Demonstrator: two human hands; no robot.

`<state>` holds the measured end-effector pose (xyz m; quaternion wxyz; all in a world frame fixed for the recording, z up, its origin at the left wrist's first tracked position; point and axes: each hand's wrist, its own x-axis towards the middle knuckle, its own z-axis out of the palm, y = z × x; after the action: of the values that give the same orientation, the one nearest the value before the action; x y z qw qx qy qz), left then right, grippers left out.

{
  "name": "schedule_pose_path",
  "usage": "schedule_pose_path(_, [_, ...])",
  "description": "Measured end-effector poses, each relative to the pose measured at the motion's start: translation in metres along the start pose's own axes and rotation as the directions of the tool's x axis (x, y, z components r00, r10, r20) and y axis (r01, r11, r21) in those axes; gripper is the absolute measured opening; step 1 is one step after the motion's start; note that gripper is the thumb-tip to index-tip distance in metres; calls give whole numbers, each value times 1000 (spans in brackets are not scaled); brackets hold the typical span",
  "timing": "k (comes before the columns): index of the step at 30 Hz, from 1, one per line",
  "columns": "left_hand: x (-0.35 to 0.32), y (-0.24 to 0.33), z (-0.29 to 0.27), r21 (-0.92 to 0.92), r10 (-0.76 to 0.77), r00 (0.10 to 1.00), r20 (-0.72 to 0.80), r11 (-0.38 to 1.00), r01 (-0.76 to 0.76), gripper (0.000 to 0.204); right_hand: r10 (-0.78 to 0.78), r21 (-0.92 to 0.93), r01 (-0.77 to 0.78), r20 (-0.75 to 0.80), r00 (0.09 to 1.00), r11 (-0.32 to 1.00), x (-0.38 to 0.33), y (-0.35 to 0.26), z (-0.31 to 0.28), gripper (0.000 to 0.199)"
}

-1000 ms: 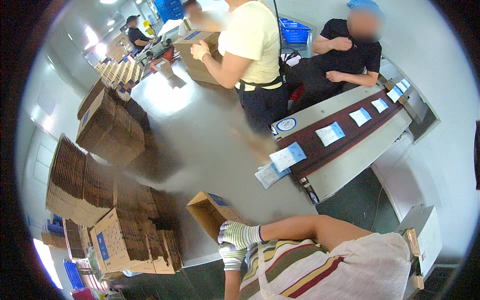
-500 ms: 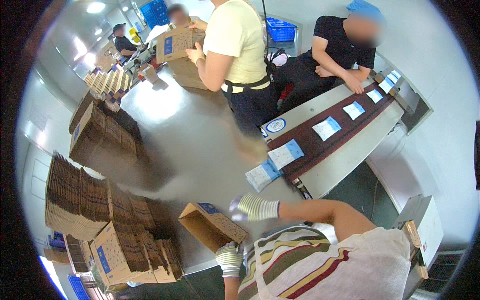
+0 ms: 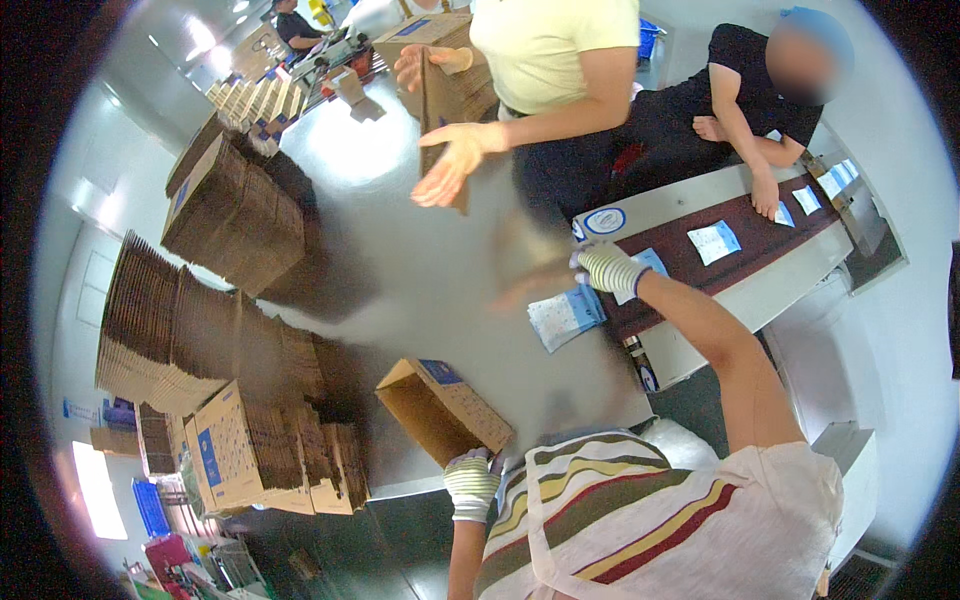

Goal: The person packs small blue and white packets into cardboard boxes at a long metal table, working alongside others in a manufacturing facility.

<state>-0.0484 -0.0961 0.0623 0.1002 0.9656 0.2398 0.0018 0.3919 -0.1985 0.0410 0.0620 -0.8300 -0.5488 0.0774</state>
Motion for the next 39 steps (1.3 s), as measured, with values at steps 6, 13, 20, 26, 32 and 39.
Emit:
schedule_pose_path(6, [0,-3,-1,-3,0,999,36,1000,0,33,-103,30,100,427,898,995,56,4,15,39])
schedule_pose_path(13, [7,2,-5,59,14,993,114,998,-21,27,15,5,-30,777,630,1000,58,-20,99,63])
schedule_pose_path(20, [3,-3,9,10,27,996,79,1000,-28,25,-211,-176,242,176,961,954,-81,-141,113,33])
schedule_pose_path(26, [4,-1,6,-58,8,995,101,998,-3,41,185,592,-331,294,938,735,-72,-160,94,52])
schedule_pose_path(32, [19,7,12,-40,143,942,-304,986,-163,20,-241,938,321,-284,928,131,-44,-258,11,45])
schedule_pose_path(39, [4,18,20,14,69,981,182,997,-73,24,-383,453,390,-113,917,801,-33,-273,41,54])
